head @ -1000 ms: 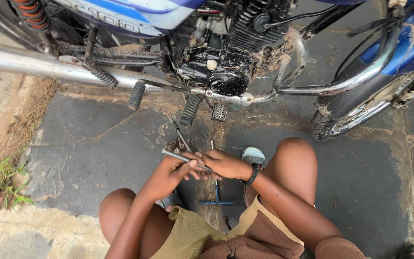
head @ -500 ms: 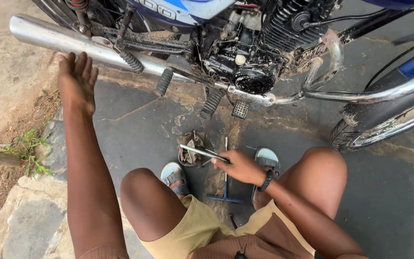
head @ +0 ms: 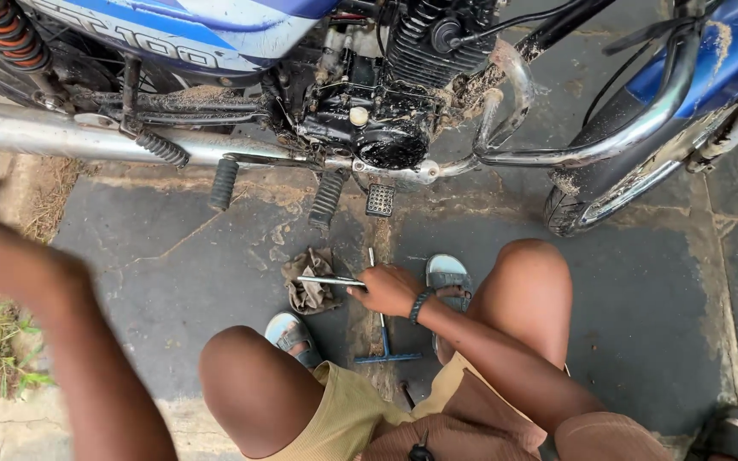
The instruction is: Repairing or maintaining a motorcycle engine and gear area.
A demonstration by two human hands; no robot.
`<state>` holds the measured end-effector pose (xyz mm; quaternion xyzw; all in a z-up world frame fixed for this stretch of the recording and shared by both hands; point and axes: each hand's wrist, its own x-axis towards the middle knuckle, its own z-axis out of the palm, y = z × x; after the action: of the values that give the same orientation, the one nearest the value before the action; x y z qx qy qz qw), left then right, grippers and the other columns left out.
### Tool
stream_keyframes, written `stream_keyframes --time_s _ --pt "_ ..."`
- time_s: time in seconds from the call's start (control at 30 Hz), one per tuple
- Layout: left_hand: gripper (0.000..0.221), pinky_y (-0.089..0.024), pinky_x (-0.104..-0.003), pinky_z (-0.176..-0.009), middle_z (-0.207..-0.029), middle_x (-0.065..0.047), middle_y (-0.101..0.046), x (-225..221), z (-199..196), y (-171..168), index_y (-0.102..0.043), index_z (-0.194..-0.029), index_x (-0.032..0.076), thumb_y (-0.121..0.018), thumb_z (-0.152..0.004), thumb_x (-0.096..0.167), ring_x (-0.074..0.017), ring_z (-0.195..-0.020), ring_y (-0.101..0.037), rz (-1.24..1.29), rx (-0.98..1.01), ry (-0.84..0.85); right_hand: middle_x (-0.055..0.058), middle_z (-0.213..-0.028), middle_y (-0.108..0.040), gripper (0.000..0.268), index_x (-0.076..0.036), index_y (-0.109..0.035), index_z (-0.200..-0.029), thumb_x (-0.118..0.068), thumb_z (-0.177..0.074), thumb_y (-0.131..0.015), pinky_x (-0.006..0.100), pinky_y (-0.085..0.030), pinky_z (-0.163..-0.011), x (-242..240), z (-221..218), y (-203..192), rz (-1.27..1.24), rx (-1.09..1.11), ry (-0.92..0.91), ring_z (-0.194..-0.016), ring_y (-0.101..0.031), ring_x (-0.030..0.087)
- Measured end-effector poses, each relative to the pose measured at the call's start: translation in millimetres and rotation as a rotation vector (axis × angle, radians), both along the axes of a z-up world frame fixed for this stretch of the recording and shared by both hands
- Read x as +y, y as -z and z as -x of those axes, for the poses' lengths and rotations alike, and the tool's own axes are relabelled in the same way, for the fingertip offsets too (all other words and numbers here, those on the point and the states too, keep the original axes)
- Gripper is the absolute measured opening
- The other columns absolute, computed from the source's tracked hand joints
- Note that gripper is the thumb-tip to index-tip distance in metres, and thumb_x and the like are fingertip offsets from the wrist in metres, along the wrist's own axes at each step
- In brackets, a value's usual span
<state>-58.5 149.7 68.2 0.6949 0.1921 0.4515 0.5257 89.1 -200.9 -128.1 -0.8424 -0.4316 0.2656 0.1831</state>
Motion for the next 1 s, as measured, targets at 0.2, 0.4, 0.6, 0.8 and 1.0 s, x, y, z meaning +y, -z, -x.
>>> stream_keyframes --time_s 0.2,0.4,0.6,0.8,1.0 --pt "0.015 -0.054 -0.034 -0.072 -0.101 -0.011 -0.074 -122.2 -128.5 46.0 -0.074 -0.11 0.005 -0.062 -0.101 0.005 -0.0194 -0.082 -0.069 -0.299 0.274 0.122 0.024 -0.081 -0.071 0.042 0.0 -0.074 -0.083 -0.039 -0.095 -0.067 0.053 -0.055 -0.078 10.0 -7.9 49.1 0.16 -0.012 -0.019 -0.08 -0.071 0.041" --pt "0.025 -0.053 -0.044 -0.085 -0.108 -0.018 -0.07 -110.3 -211.2 112.8 -0.071 -0.114 -0.001 -0.063 -0.09 -0.003 -0.0366 -0.095 -0.068 -0.374 0.34 0.047 0.023 -0.087 -0.072 0.034 -0.001 -0.076 -0.088 -0.035 -0.092 -0.07 0.053 -0.054 -0.081 11.8 -6.3 49.9 0.119 -0.07 -0.083 -0.087 -0.071 0.041" --pt "0.037 -0.047 -0.047 -0.094 -0.111 -0.019 -0.066 -95.0 -236.7 142.2 -0.069 -0.119 -0.003 -0.065 -0.083 -0.006 -0.0402 -0.105 -0.061 -0.605 0.409 -0.054 0.022 -0.087 -0.073 0.032 -0.003 -0.074 -0.091 -0.033 -0.097 -0.065 0.052 -0.055 -0.083 15.0 -8.4 37.6 0.184 -0.042 -0.053 -0.086 -0.072 0.039" --pt "0.02 -0.048 -0.046 -0.092 -0.103 -0.013 -0.071 -92.1 -252.0 148.3 -0.075 -0.107 0.004 -0.07 -0.088 0.0 -0.0357 -0.099 -0.063 -0.617 0.429 -0.072 0.024 -0.088 -0.072 0.032 -0.002 -0.073 -0.089 -0.033 -0.094 -0.067 0.053 -0.054 -0.084 14.3 -7.4 40.4 0.152 -0.047 -0.045 -0.09 -0.071 0.041" --pt "0.017 -0.049 -0.044 -0.09 -0.102 -0.013 -0.072 -87.1 -257.3 150.9 -0.076 -0.103 0.003 -0.07 -0.089 -0.001 -0.0349 -0.097 -0.063 -0.651 0.386 -0.078 0.024 -0.09 -0.072 0.035 -0.001 -0.074 -0.089 -0.034 -0.095 -0.066 0.052 -0.054 -0.083 18.9 -6.2 41.4 0.137 -0.044 -0.051 -0.089 -0.071 0.041"
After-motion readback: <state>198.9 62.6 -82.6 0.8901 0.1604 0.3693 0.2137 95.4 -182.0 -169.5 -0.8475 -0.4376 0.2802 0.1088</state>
